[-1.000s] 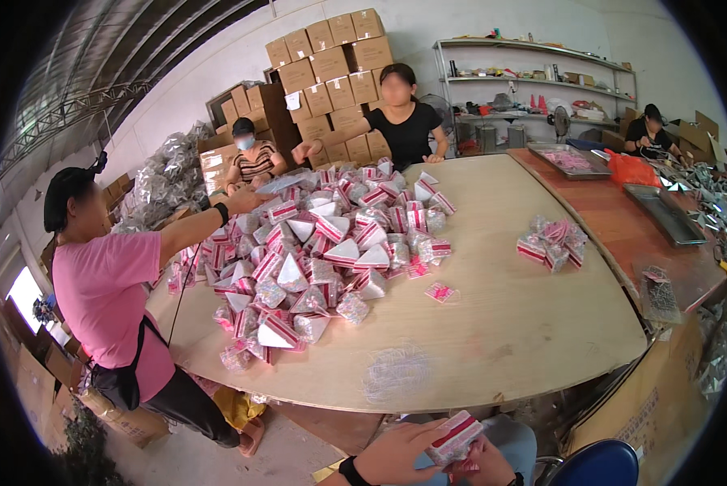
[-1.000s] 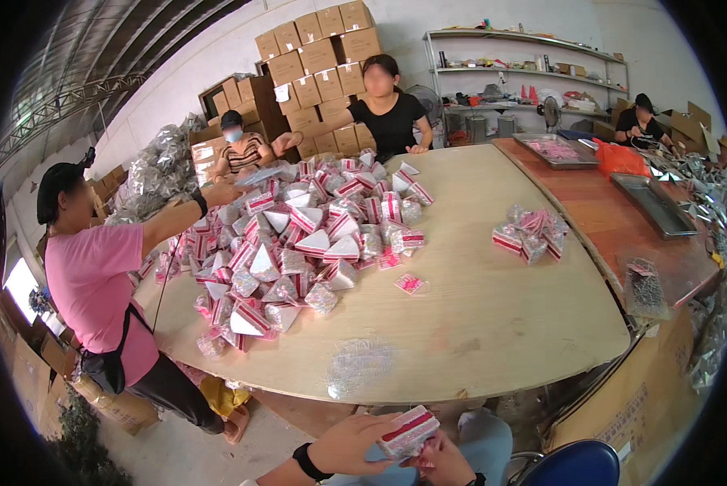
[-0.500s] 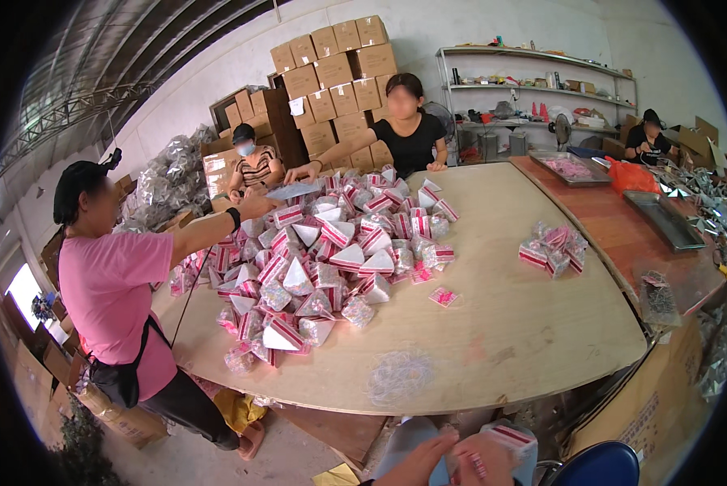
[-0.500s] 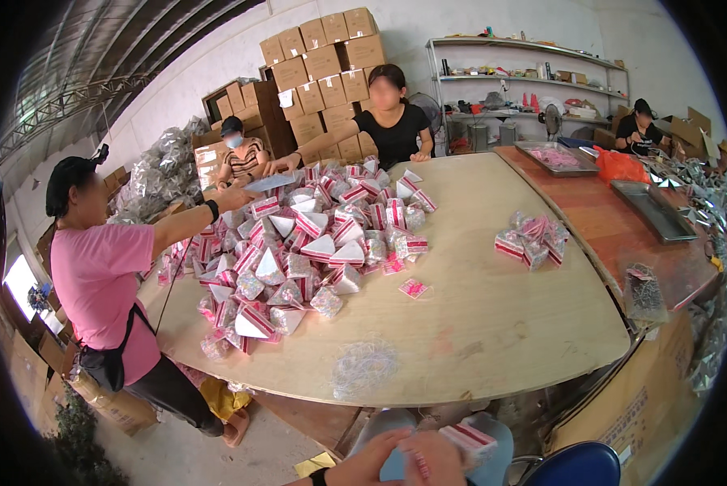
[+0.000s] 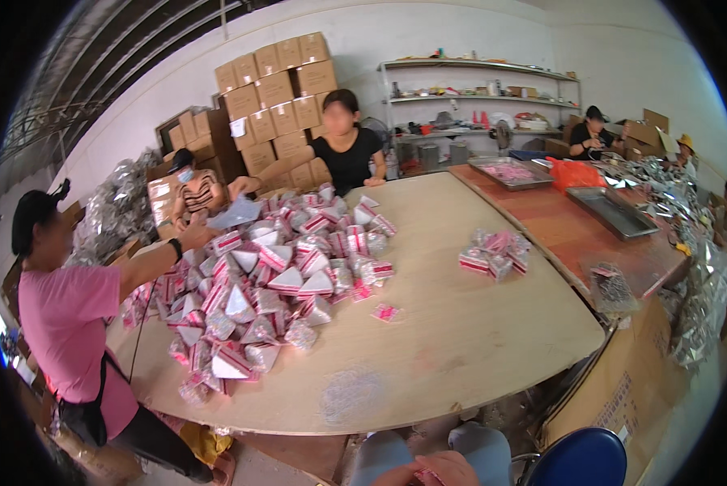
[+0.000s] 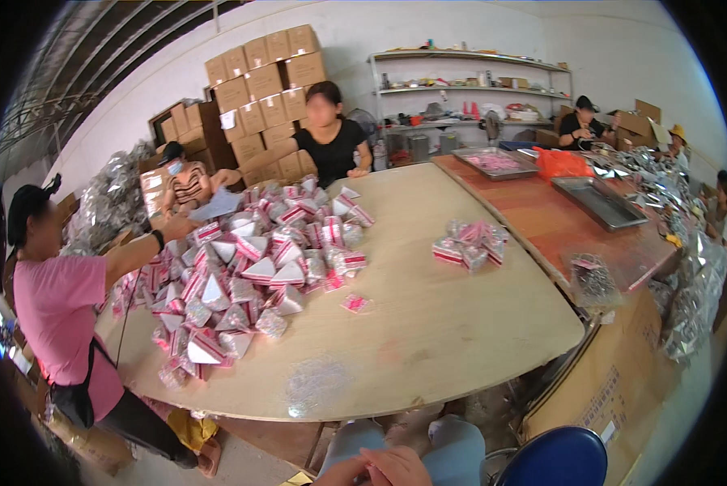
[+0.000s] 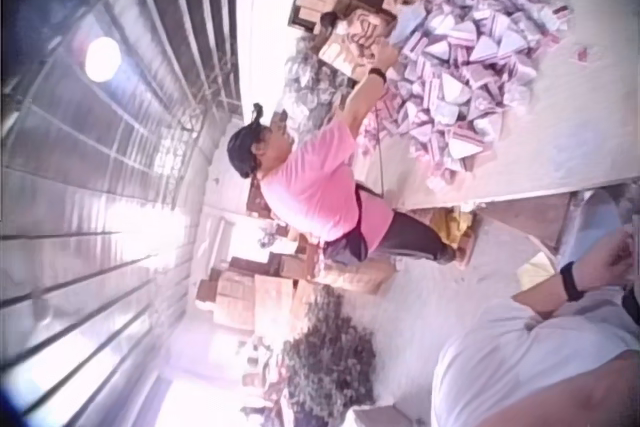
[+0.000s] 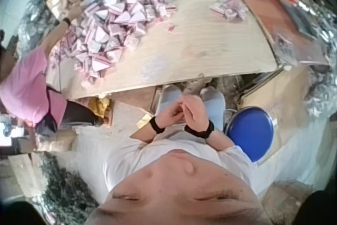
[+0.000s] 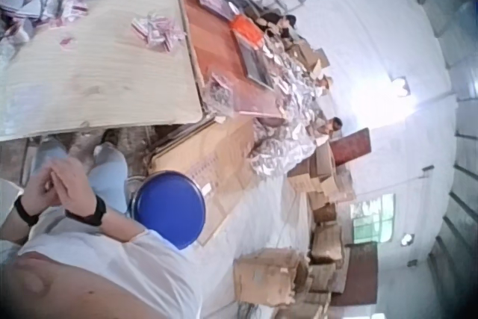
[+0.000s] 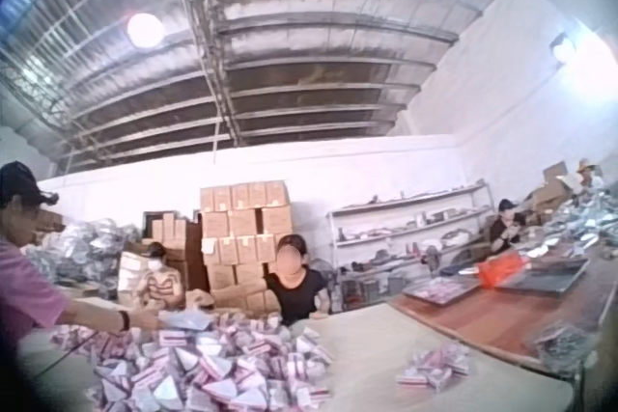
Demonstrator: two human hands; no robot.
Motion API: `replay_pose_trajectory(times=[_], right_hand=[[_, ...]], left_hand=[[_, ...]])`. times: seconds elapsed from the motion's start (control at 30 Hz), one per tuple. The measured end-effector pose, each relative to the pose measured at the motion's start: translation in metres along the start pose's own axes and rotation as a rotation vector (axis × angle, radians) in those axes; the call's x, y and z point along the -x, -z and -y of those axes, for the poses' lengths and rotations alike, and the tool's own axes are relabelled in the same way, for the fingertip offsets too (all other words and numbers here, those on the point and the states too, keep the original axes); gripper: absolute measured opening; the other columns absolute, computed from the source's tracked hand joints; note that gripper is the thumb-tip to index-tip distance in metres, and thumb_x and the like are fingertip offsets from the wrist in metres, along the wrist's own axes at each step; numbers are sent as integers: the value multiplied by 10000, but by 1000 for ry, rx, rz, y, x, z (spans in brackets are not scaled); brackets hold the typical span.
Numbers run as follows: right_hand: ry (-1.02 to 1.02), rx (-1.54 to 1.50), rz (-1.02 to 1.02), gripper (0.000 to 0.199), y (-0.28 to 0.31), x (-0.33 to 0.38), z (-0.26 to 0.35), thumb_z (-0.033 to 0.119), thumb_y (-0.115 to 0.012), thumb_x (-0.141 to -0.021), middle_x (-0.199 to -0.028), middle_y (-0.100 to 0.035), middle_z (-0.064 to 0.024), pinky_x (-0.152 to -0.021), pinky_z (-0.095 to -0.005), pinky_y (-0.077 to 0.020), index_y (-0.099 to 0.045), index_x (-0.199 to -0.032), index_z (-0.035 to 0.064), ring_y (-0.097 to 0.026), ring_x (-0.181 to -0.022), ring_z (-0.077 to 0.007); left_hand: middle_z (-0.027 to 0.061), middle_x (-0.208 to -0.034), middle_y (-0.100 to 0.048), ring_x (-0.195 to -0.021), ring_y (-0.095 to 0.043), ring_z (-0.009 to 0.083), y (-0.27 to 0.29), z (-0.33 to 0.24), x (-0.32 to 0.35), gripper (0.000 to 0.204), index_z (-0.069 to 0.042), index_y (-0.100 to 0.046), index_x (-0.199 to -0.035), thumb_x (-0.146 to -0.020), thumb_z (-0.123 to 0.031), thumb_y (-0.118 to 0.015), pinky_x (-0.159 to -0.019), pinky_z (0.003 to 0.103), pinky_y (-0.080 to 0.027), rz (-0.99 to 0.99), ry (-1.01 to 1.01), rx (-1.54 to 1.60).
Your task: Packaging small pink-and-white items into clear bags at a workshop table.
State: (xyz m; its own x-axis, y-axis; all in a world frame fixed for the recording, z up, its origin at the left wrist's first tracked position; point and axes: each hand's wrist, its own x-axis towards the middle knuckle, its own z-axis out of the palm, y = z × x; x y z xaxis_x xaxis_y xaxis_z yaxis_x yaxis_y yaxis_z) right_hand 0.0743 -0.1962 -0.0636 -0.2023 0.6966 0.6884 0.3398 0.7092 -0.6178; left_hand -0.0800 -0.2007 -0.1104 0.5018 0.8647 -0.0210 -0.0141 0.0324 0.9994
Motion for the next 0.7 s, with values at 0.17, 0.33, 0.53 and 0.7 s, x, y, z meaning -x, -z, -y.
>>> replay_pose_trajectory(times=[0.17, 0.33, 0.53, 0.7], right_hand=[[-197, -386, 29, 288, -9, 6, -15, 26, -486, -891, -899, -591, -109, -640, -283, -470, -482, -1177, -6, -578, -781, -201], [-776, -998, 35, 344, -5, 7, -17, 56, -505, -902, -920, -593, -63, -664, -235, -476, -437, -1235, 5, -581, -805, -127], [-859, -993, 68, 233, 6, 7, -47, 83, -533, -893, -912, -595, -81, -686, -250, -483, -542, -1112, 6, -593, -772, -163], [-522, -475, -273, 251, 67, -56, -44, 210, -457, -895, -913, -583, -135, -736, -325, -470, -492, -941, -35, -555, -873, -194]], left_hand=[[47, -951, -584, -843, -541, 112, 11, -1, 6, 204, -37, -521, -1099, -912, -111, -487, -736, 260, -453, 5, -1, -107], [74, -908, -601, -838, -559, 145, 13, -5, 5, 203, -26, -557, -1042, -928, -170, -471, -723, 264, -452, -81, 156, 62], [110, -955, -615, -926, -575, 230, 25, -13, -5, 206, -25, -563, -1056, -895, -138, -504, -773, 357, -450, -107, 64, -312], [145, -1066, -554, -1000, -522, 334, 99, -39, -5, 436, -43, -521, -1089, -705, -170, -683, -868, 419, -423, -374, -394, -1178]])
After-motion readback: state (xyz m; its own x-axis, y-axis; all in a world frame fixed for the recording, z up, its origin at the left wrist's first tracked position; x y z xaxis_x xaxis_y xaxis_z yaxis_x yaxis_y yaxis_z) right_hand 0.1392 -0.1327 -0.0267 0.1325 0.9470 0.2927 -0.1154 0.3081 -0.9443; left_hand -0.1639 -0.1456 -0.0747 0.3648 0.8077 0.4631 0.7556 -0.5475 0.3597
